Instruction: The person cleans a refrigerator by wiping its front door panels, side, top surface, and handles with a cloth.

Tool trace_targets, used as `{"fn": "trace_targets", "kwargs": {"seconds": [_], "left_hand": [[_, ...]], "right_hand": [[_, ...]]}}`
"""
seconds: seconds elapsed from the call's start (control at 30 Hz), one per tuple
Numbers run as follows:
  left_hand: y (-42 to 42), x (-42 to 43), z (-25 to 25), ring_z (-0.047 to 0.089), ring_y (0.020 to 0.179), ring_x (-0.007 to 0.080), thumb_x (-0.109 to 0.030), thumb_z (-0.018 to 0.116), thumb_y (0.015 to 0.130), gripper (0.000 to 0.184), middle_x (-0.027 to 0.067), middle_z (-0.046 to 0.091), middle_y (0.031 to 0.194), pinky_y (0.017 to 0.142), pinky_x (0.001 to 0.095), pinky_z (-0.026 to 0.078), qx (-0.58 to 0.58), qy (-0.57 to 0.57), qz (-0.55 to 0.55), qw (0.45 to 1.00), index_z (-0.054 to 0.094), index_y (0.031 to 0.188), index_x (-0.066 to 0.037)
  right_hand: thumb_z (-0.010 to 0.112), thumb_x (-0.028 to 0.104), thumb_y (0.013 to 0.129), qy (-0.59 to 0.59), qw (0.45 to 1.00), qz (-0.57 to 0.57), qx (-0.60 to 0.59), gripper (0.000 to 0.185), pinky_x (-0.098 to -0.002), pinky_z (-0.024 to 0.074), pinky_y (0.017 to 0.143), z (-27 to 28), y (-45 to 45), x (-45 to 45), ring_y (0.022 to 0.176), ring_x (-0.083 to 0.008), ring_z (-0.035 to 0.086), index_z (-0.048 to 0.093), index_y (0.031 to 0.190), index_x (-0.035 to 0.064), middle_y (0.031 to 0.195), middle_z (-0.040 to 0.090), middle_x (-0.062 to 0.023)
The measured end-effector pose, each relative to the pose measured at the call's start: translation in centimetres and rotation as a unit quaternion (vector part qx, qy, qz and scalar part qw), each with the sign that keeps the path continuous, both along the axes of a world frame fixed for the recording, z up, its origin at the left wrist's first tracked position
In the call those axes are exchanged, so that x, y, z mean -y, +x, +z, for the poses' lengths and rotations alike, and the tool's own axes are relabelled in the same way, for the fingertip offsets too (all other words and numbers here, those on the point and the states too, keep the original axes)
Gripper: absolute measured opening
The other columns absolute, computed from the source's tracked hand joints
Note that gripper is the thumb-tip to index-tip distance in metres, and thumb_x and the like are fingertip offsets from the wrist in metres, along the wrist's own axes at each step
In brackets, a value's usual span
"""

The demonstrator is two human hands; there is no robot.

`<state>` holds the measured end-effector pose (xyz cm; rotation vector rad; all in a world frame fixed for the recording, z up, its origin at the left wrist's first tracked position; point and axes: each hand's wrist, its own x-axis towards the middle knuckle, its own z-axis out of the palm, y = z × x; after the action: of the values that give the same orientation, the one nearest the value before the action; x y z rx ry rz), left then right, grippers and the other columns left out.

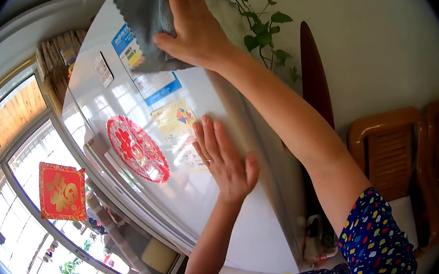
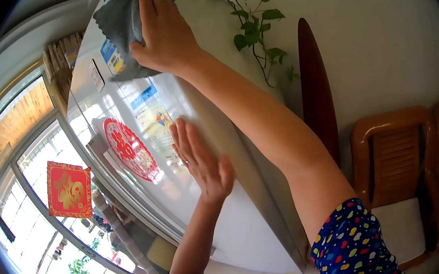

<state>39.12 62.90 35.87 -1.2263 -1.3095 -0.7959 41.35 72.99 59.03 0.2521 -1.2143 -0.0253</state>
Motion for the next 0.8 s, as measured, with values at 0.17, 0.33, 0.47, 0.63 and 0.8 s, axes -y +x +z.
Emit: {"fn": "trace_targets", "kwargs": {"seconds": [0.17, 0.33, 0.47, 0.63, 0.8], "left_hand": [[-1.5, 1.1, -0.7, 0.024, 0.150, 0.0313, -0.057, 0.036, 0.101, 0.084, 0.0203, 0.032, 0.159, 0.123, 0.0439, 0.016, 0.166, 0.028, -0.402, 0.900, 0.020, 0.156, 0.005], [-0.8, 1.6, -0.1, 0.029, 0.148, 0.0328, -0.049, 0.042, 0.100, 0.079, 0.0225, 0.037, 0.154, 0.122, 0.0454, 0.017, 0.185, 0.064, -0.482, 0.854, 0.019, 0.157, 0.001], [-1.0, 1.6, -0.1, 0.031, 0.147, 0.0344, -0.050, 0.045, 0.098, 0.080, 0.0241, 0.038, 0.153, 0.123, 0.0455, 0.016, 0.185, 0.062, -0.476, 0.858, 0.023, 0.156, 0.000], [-0.1, 1.9, -0.1, 0.027, 0.150, 0.0343, -0.061, 0.042, 0.098, 0.086, 0.0214, 0.035, 0.156, 0.121, 0.0458, 0.019, 0.203, 0.030, -0.458, 0.865, 0.023, 0.156, 0.001], [-0.9, 1.7, -0.3, 0.014, 0.153, 0.0381, -0.064, 0.037, 0.097, 0.088, 0.0208, 0.031, 0.159, 0.123, 0.0498, 0.011, 0.153, -0.015, -0.361, 0.920, 0.031, 0.153, 0.002]], "right_hand": [[0.070, 0.028, 0.082, -0.034, 0.986, 0.095, 0.133, 0.092, -0.0493, 0.0268, 0.119, -11.6, 2.7, -0.3, 0.144, -0.0490, 0.026, 0.022, 0.152, -0.0093, 0.157, 0.022, -0.0329], [0.072, 0.020, 0.080, -0.085, 0.965, 0.115, 0.219, 0.094, -0.0501, 0.0263, 0.119, -27.8, 4.7, 0.3, 0.145, -0.0474, 0.026, 0.021, 0.154, -0.0081, 0.159, 0.020, -0.0308], [0.075, 0.016, 0.072, -0.110, 0.952, 0.132, 0.252, 0.102, -0.0505, 0.0282, 0.118, -25.8, 5.8, 0.6, 0.145, -0.0474, 0.027, 0.021, 0.155, -0.0045, 0.161, 0.018, -0.0276], [0.076, 0.015, 0.068, -0.152, 0.950, 0.126, 0.242, 0.103, -0.0512, 0.0284, 0.118, -27.5, 5.0, 1.3, 0.144, -0.0473, 0.027, 0.024, 0.155, -0.0028, 0.160, 0.020, -0.0267], [0.075, 0.015, 0.072, -0.167, 0.935, 0.136, 0.280, 0.094, -0.0519, 0.0248, 0.119, -40.4, 5.4, 1.5, 0.145, -0.0464, 0.025, 0.031, 0.153, -0.0008, 0.159, 0.022, -0.0266]]}}
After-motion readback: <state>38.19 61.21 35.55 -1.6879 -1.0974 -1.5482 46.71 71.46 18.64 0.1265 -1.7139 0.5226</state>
